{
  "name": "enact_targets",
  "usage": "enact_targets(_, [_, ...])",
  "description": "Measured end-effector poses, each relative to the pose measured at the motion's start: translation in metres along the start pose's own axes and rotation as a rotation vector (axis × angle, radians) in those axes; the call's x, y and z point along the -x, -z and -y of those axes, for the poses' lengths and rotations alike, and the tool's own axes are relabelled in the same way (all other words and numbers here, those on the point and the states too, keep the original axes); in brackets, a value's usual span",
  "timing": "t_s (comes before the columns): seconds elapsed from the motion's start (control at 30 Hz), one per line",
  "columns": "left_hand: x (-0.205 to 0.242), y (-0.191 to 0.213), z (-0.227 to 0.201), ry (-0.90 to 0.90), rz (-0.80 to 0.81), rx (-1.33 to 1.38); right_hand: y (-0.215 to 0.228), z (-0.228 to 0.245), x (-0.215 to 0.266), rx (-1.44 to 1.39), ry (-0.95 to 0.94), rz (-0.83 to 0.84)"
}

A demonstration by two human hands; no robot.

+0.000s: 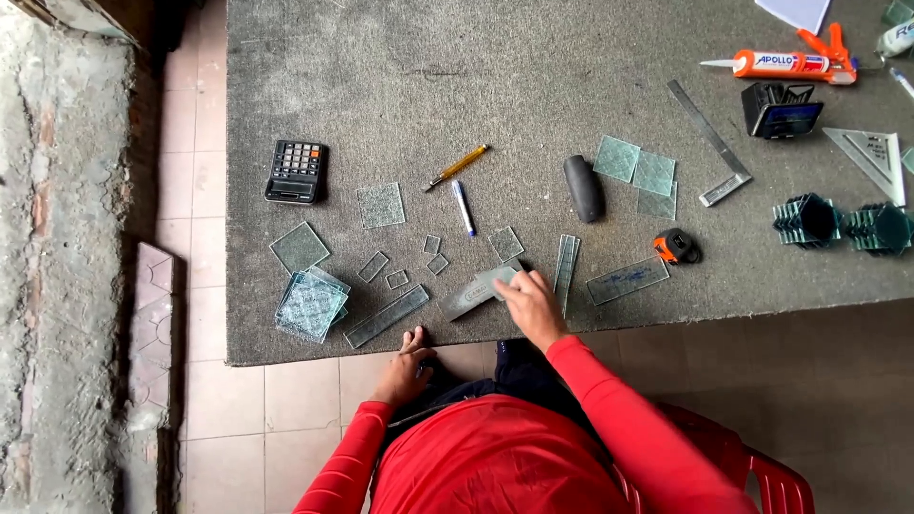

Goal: Filing the sharp edges of small glass pieces using a whetstone on a workshop table.

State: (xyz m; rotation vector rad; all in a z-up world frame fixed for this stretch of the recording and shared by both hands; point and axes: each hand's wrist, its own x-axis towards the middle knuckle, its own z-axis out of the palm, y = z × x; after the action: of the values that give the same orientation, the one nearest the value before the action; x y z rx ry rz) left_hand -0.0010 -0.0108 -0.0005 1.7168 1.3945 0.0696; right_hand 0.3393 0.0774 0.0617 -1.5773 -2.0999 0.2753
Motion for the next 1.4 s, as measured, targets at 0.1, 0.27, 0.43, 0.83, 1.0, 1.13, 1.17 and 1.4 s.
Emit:
enact_targets(0.1, [0.003, 0.006, -0.006, -0.003, 0.012, 0.0, -0.049, -0.001, 0.02, 0.161, 0.225, 0.025])
enact_targets(0.27, [0.007, 0.014, -0.014, -0.004, 0.018, -0.014, -0.039, 0.013, 0.029, 0.197, 0.435, 0.094])
enact_targets(0.43, [0.007, 0.015, -0.013, -0.008, 0.004, 0.017, -0.025, -0.041, 0.022, 0.197, 0.149, 0.081])
enact_targets(0.83, [0.01, 0.014, -0.016, -0.034, 0.001, 0.009, -0.047, -0.018, 0.04, 0.035, 0.118, 0.047])
enact_targets(1.0, [0.001, 0.0, 0.005, -0.038, 0.001, 0.019, -0.049, 0.059, 0.032, -0.147, 0.18, 0.165])
enact_targets(1.13, [0.001, 0.001, 0.005, -0.038, -0.001, 0.024, 0.053, 0.076, -0.037, -0.523, -0.346, 0.17])
enact_targets(1.17, [0.002, 0.004, 0.002, -0.036, -0.002, 0.026, 0.057, 0.067, -0.042, -0.523, -0.344, 0.173])
enact_targets(1.4, [-0.002, 0.0, 0.007, -0.016, 0.0, 0.031, 0.073, 0.036, -0.039, -1.134, -0.984, 0.379])
